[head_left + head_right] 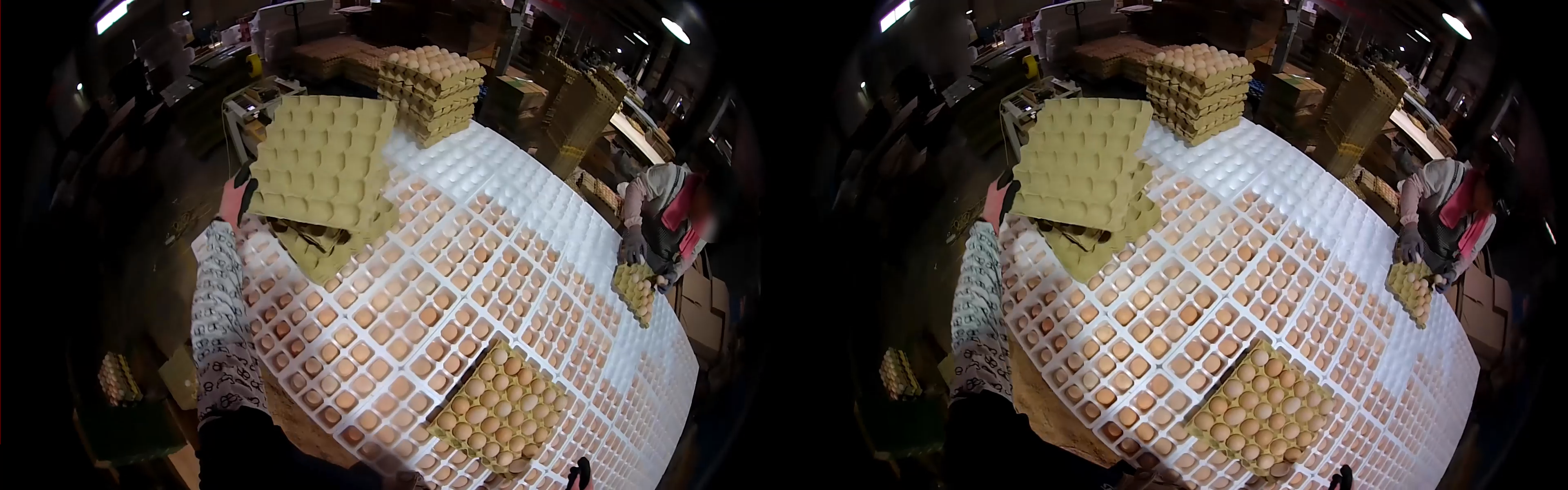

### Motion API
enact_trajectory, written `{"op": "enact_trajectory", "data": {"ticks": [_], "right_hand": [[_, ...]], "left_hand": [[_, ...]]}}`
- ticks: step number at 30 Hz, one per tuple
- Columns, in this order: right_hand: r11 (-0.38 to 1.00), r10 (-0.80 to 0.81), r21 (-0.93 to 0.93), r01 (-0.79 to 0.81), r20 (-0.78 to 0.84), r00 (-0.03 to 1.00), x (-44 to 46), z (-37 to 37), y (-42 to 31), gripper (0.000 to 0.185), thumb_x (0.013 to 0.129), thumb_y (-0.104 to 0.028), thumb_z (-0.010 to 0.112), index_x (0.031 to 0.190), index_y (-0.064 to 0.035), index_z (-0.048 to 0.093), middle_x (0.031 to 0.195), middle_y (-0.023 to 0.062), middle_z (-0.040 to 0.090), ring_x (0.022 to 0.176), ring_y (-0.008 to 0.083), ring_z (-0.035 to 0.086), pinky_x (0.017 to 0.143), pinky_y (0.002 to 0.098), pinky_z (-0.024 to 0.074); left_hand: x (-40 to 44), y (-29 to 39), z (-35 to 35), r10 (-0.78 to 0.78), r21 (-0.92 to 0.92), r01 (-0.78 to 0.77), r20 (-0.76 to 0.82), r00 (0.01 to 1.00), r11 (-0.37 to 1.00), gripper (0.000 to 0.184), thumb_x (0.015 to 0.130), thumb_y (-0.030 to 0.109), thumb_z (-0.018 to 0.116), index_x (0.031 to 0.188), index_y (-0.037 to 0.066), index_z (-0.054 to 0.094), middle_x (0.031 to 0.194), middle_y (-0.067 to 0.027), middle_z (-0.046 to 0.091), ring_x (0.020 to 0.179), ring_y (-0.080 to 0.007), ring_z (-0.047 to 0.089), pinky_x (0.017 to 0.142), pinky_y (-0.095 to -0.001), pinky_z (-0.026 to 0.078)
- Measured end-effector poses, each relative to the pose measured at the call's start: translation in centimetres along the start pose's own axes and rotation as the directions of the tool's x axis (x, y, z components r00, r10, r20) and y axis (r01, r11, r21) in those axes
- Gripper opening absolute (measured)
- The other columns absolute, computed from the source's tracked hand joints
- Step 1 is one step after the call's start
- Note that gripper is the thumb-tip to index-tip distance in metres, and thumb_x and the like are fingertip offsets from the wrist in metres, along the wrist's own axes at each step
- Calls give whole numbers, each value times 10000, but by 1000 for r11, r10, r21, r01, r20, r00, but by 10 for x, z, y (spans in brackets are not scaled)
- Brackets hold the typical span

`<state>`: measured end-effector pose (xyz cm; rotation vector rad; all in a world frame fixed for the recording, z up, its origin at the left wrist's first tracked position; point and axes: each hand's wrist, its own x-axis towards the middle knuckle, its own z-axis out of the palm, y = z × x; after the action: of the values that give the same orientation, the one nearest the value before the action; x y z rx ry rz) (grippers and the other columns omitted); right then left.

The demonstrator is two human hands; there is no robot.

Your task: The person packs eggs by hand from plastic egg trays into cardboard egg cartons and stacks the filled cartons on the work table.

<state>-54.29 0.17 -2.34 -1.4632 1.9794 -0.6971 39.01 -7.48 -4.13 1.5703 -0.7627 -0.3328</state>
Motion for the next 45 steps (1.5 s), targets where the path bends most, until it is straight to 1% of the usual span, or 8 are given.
{"op": "enact_trajectory", "data": {"ticks": [2,6,15,16,20,35,38,45], "right_hand": [[997,56,-52,-56,15,998,-3,3,-26,451,1000,-284,549,1323,30,526,1341,184,560,1246,266,525,1054,369,406],[971,-27,-233,51,107,994,11,23,-66,346,982,-188,564,1280,-13,582,1247,167,631,1157,256,601,979,355,471],[666,-504,-422,615,353,788,23,39,-67,305,953,-96,588,1245,-6,598,1188,170,660,1079,257,643,924,363,503],[934,-188,-244,259,278,942,15,43,-75,304,952,-88,587,1245,-7,599,1192,170,658,1069,257,645,925,365,502],[968,-205,-111,223,152,967,10,36,-33,345,903,-43,626,1240,14,582,1172,120,643,1034,198,616,896,328,486],[946,-263,-157,285,143,954,17,19,-6,342,878,-114,674,1212,-59,630,1157,132,669,1026,262,657,908,349,501],[985,-136,-80,151,162,977,51,22,12,397,886,-167,697,1261,-71,609,1097,95,692,937,178,670,818,307,535],[904,-168,-325,279,329,929,162,58,0,603,862,-353,678,1404,-198,466,1200,153,626,1046,331,629,882,425,507]], "left_hand": [[20,8,6,336,916,40,-188,923,400,669,904,301,656,1443,21,376,1448,-213,421,1329,-343,408,1093,-417,354],[-5,13,52,458,610,-38,-550,699,791,712,871,300,692,1427,-10,375,1401,-266,431,1286,-412,420,1081,-447,359],[-84,-104,144,60,57,-42,-359,931,998,675,829,160,726,1361,-75,384,1292,-197,555,1148,-295,548,980,-376,426],[-82,-102,142,82,13,-83,-362,929,996,640,829,135,718,1351,-66,407,1278,-175,567,1117,-281,565,947,-367,451],[-99,-68,125,-215,-533,116,-127,968,838,531,825,50,689,1311,-22,490,1192,-82,609,1031,-204,597,867,-325,486],[-184,-15,149,287,626,-27,-318,904,779,618,906,242,671,1405,-14,411,1319,-280,470,1215,-382,484,1001,-459,440],[-246,-13,239,167,-63,-156,232,958,986,425,925,44,563,1343,1,499,1383,-161,465,1174,-259,545,1021,-368,433],[-353,45,452,259,-12,-778,946,194,628,576,785,251,729,1317,122,549,1324,-141,527,1243,-329,464,1058,-440,377]]}}
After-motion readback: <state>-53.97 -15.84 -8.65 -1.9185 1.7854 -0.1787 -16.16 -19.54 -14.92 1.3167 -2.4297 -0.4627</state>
